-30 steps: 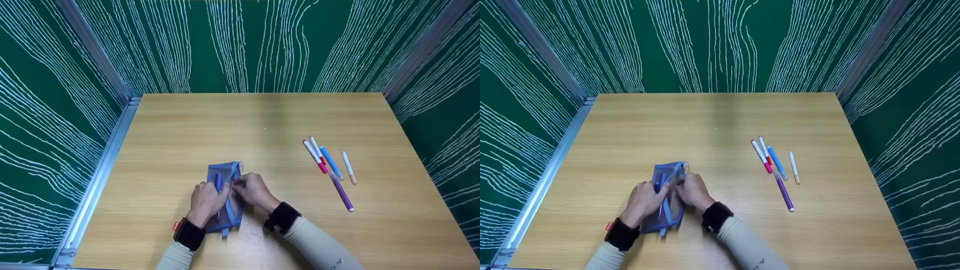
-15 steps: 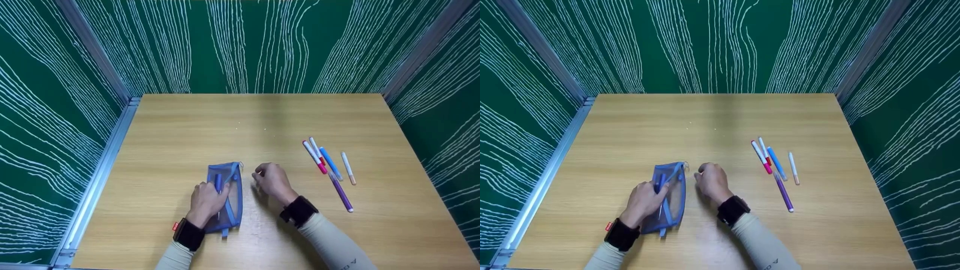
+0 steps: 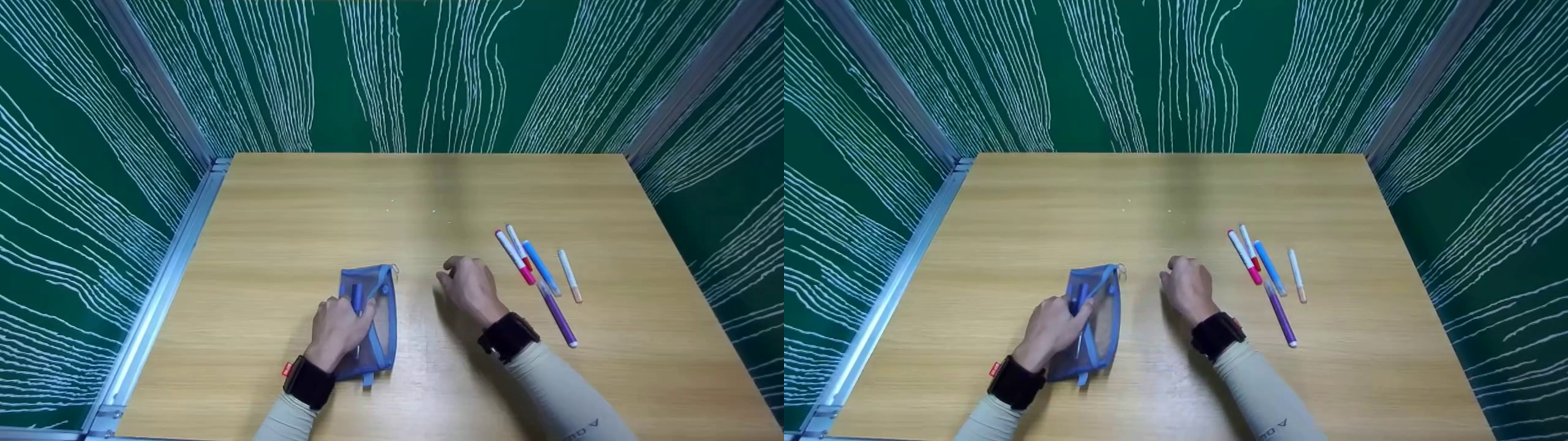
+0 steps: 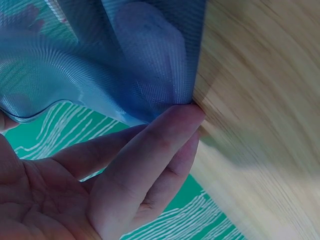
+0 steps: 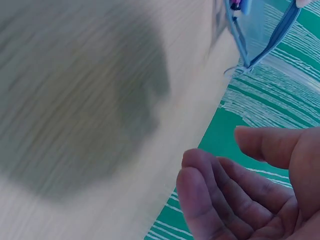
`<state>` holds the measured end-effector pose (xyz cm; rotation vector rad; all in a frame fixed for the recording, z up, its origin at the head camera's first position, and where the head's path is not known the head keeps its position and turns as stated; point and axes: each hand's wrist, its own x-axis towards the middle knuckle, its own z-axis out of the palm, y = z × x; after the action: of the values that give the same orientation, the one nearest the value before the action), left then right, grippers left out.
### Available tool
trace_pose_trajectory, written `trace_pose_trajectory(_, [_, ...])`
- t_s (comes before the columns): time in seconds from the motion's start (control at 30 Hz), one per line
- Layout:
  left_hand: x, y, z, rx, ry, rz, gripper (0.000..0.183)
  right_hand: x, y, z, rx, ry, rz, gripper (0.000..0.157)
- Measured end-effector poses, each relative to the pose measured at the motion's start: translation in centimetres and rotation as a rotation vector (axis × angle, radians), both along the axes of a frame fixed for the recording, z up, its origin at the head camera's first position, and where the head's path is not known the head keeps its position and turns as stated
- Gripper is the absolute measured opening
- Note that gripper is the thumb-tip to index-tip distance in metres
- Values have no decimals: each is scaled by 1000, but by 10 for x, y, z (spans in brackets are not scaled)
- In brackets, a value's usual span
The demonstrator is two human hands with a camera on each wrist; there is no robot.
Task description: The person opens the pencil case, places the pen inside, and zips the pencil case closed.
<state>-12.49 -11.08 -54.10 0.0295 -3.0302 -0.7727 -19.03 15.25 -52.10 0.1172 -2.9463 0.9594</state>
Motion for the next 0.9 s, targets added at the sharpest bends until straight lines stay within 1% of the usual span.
trace_pose_trajectory(0.07, [0,0,0,-3,9,1,54,-2,5,0,16,17,-2,25])
trace_pose_trajectory(0.33, [0,0,2,-3,-21,-3,53,-11,27,0,49,33,-18,26])
trace_pose_trajectory(0.53, [0,0,2,9,-24,-8,53,-17,42,-3,103,82,-42,24])
trace_pose_trajectory(0.77, [0,0,2,3,-26,-10,54,-25,58,-6,145,59,-85,24])
trace_pose_trajectory(0.9, [0,0,2,-6,-14,-13,54,-30,68,-7,185,99,-103,20])
